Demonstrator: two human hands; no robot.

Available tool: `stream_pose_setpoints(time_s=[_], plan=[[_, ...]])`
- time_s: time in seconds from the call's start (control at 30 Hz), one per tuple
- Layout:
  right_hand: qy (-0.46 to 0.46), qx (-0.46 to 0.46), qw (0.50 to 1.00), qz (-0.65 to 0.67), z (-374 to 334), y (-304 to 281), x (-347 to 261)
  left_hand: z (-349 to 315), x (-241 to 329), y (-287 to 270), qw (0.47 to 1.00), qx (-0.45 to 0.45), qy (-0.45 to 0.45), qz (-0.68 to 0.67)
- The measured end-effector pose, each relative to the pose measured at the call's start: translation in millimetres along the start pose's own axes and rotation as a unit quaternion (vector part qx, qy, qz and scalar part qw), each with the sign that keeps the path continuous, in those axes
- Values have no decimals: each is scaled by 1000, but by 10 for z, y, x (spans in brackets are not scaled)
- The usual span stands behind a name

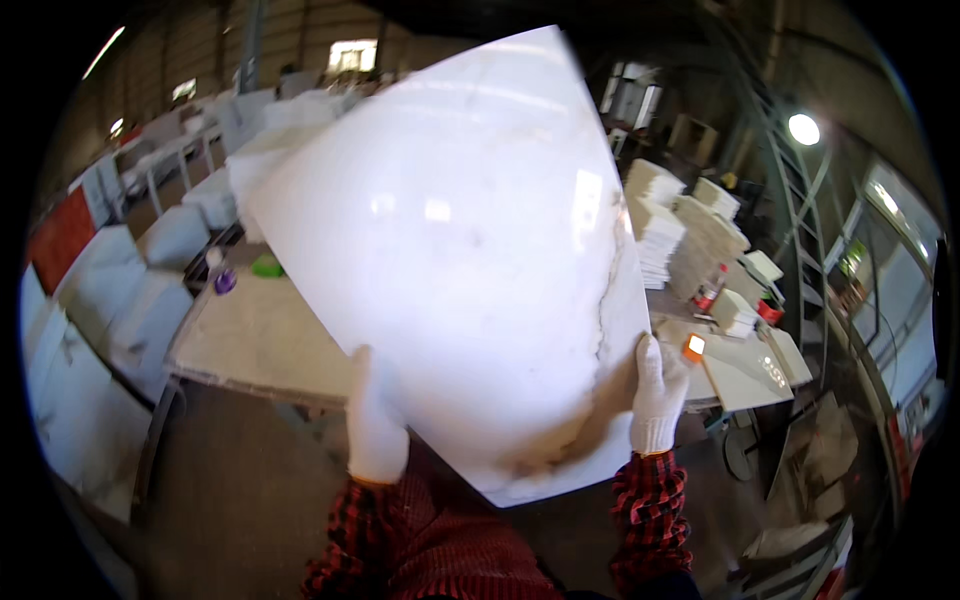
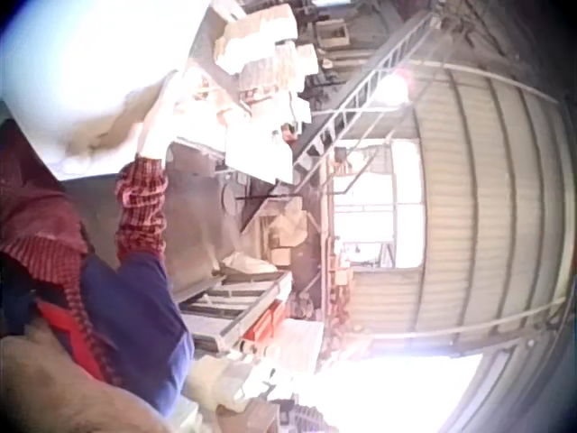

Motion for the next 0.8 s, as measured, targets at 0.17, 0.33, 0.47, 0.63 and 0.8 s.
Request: stream_pose_setpoints(time_s=[0.17, 0.33, 0.47, 0.63, 0.8], plan=[[-11, 139, 987, 76, -455, -289, 88, 384, 591, 978, 965, -72, 163, 192], [224, 110, 944, 217, -1293, 137, 450, 305, 1016, 2033, 894, -171, 233, 342], [370, 19, 845, 385, -2067, 502, 628, 200, 641, 2365, 782, -225, 229, 535], [387, -114, 746, 530, -2604, 692, 795, 151, -52, 2260, 668, -242, 264, 652], [508, -194, 665, 512, -3067, 1023, 1145, 442, -556, 1662, 642, -270, 195, 691]])
Point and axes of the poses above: each hand's wrist, its own z-axis towards the middle knuckle, its own y-axis out of the palm, x = y × z, the point moved 5 cm from there along z, towards the middle knuckle
